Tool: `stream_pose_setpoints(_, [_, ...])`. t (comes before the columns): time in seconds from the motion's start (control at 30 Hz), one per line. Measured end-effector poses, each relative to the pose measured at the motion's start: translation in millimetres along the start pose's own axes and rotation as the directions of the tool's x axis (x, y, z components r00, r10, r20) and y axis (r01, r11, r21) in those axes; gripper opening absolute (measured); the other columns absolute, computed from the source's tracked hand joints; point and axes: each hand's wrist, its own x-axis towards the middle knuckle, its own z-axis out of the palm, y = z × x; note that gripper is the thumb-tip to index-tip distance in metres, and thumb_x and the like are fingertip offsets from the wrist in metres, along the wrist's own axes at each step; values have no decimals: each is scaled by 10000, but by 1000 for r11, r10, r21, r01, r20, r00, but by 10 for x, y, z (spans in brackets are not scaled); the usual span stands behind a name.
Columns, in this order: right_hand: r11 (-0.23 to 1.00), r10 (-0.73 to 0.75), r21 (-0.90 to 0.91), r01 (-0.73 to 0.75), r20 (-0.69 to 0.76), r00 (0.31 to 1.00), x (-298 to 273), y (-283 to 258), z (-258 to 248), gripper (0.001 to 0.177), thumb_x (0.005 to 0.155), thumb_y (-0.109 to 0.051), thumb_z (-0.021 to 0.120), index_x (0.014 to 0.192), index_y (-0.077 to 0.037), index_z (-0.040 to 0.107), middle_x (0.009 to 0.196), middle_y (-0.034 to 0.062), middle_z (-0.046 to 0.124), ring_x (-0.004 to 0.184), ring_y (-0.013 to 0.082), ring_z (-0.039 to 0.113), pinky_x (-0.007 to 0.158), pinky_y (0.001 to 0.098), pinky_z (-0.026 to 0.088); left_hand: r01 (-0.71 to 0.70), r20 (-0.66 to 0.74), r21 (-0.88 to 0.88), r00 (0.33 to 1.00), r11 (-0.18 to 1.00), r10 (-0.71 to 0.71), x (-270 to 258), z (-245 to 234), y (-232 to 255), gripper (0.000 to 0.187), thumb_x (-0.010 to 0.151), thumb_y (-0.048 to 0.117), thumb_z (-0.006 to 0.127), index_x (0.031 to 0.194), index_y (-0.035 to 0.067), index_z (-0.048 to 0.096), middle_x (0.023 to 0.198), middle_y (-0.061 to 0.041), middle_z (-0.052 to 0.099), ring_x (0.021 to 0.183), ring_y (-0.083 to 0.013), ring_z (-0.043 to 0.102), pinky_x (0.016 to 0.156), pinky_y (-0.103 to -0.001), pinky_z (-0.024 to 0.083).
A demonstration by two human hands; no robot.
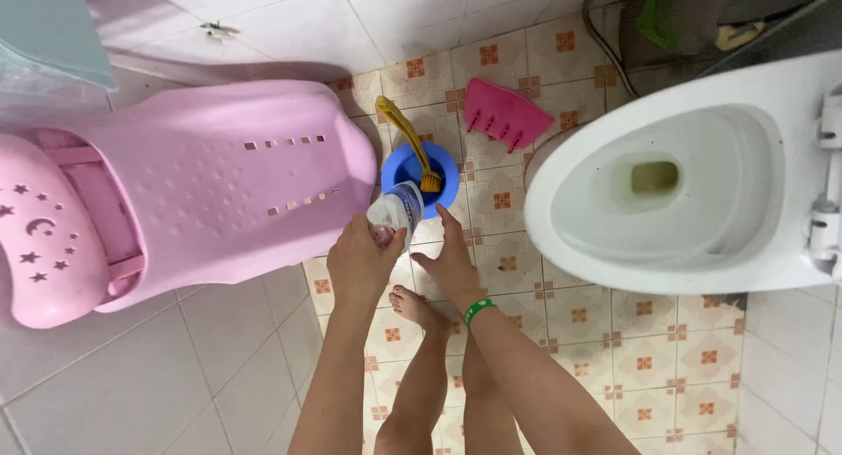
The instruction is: Cleaning a toilet bowl and its exterior using a brush and cleaning solution.
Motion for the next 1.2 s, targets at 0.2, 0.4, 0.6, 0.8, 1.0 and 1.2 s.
stream_pose_setpoints(0.2, [861,487,-225,-456,107,867,-286,-1923,-819,1021,841,-321,834,1592,-280,144,1502,97,506,1289,337,578,1056,448,471,-57,89,-38,994,998,61,-477,-1105,1044,464,818,448,798,791,42,574,725,-96,674,682,-331,686,617,-468,523])
stream_pose_setpoints(0.4, [994,-72,41,105,-490,869,-592,-851,-1131,664,893,-113,787,1492,-179,510,1412,166,655,1301,317,655,1108,407,533,-293,80,-82,951,952,300,-777,-1192,1803,522,798,478,803,723,29,546,677,-132,649,637,-356,653,596,-472,503])
stream_pose_setpoints(0.6, [944,-244,-308,117,-416,876,-718,-781,-2545,669,791,-235,842,1378,-93,554,1196,189,728,1072,346,726,940,411,586,-563,211,-292,751,773,626,-551,-961,2815,349,1012,424,589,1070,87,520,734,-125,670,719,-353,688,646,-490,501])
stream_pose_setpoints(0.8, [937,48,-324,-130,-248,967,-1035,-642,-3522,781,871,-423,756,1413,21,411,963,241,751,862,382,759,787,454,613,-660,195,-559,484,502,853,-24,-175,3440,291,1103,389,466,1204,119,494,924,-129,717,803,-346,688,691,-446,523])
stream_pose_setpoints(1.0, [900,207,-321,-293,-276,938,-1165,-186,-3875,756,883,-446,725,1415,-10,408,979,254,740,886,409,748,799,488,595,-387,438,-649,514,655,738,-64,537,3853,374,1041,462,536,1068,90,522,770,-105,678,706,-231,648,689,-361,501])
stream_pose_setpoints(1.2, [904,289,-235,-359,-285,914,-1262,118,-3836,739,890,-465,702,1416,-37,408,1012,252,735,935,418,732,824,496,579,-321,485,-619,562,717,670,-122,1038,3917,408,1021,470,585,976,65,548,723,-82,644,671,-174,564,649,-338,478])
